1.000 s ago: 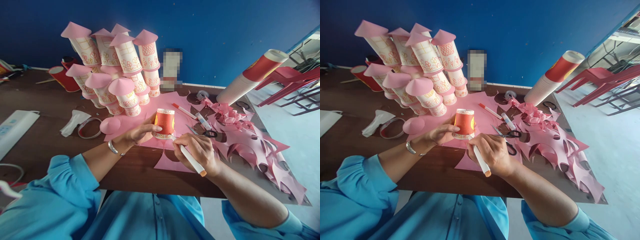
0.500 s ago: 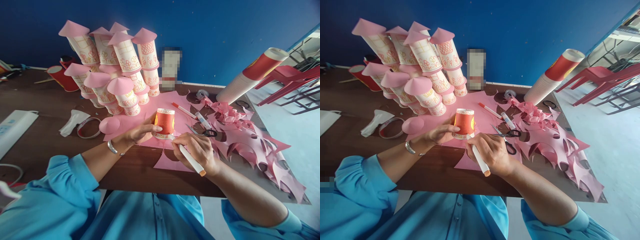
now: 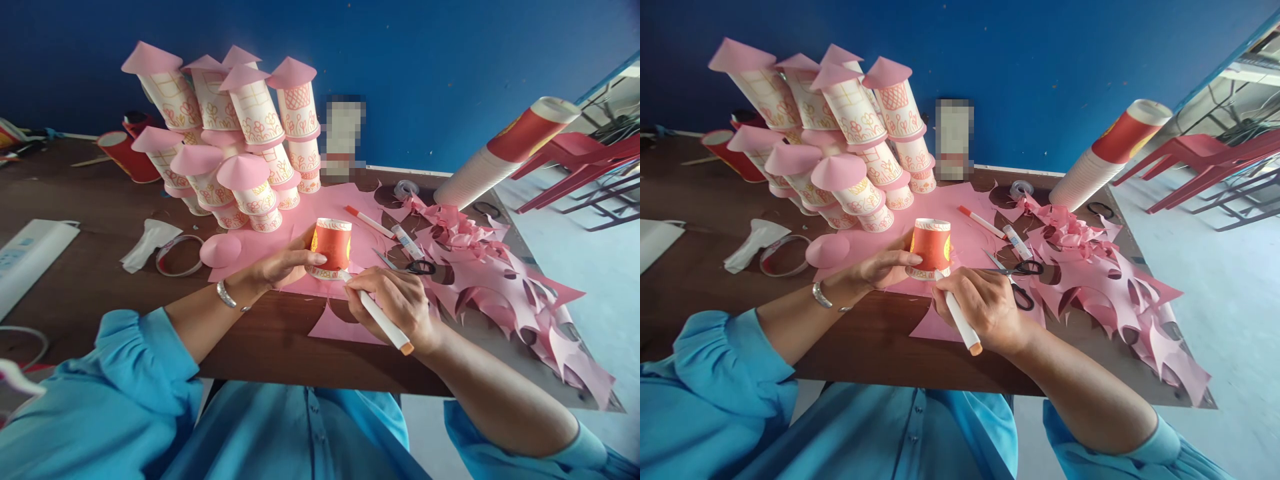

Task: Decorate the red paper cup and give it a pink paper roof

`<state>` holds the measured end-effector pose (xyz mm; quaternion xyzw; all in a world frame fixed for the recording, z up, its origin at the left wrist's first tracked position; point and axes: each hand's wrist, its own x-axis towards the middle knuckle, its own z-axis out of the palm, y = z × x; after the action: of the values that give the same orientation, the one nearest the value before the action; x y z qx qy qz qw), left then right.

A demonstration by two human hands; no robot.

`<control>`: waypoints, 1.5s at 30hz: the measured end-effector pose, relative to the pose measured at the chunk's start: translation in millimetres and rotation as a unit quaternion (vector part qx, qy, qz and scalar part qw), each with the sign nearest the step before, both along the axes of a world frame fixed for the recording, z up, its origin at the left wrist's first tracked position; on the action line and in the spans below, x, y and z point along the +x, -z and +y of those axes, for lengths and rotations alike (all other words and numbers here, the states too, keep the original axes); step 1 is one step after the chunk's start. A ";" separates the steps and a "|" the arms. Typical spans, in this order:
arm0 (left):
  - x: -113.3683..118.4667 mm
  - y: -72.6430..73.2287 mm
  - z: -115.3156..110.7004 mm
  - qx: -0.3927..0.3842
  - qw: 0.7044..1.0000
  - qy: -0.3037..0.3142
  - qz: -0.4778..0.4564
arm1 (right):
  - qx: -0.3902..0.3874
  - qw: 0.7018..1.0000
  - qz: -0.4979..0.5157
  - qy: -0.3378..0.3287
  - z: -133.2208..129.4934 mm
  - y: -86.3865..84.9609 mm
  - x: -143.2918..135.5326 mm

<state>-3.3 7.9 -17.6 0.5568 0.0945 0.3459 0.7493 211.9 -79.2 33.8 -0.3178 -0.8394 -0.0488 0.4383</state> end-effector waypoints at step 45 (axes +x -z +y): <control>-0.4 7.6 3.9 -0.037 0.999 -0.026 -0.009 | 0.050 0.998 0.032 0.005 0.4 -11.4 5.7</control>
<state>-3.7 11.8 -25.2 0.5228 0.1153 0.3660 0.7612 217.6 -78.8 45.3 -0.3013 -0.8198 -0.0825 0.4799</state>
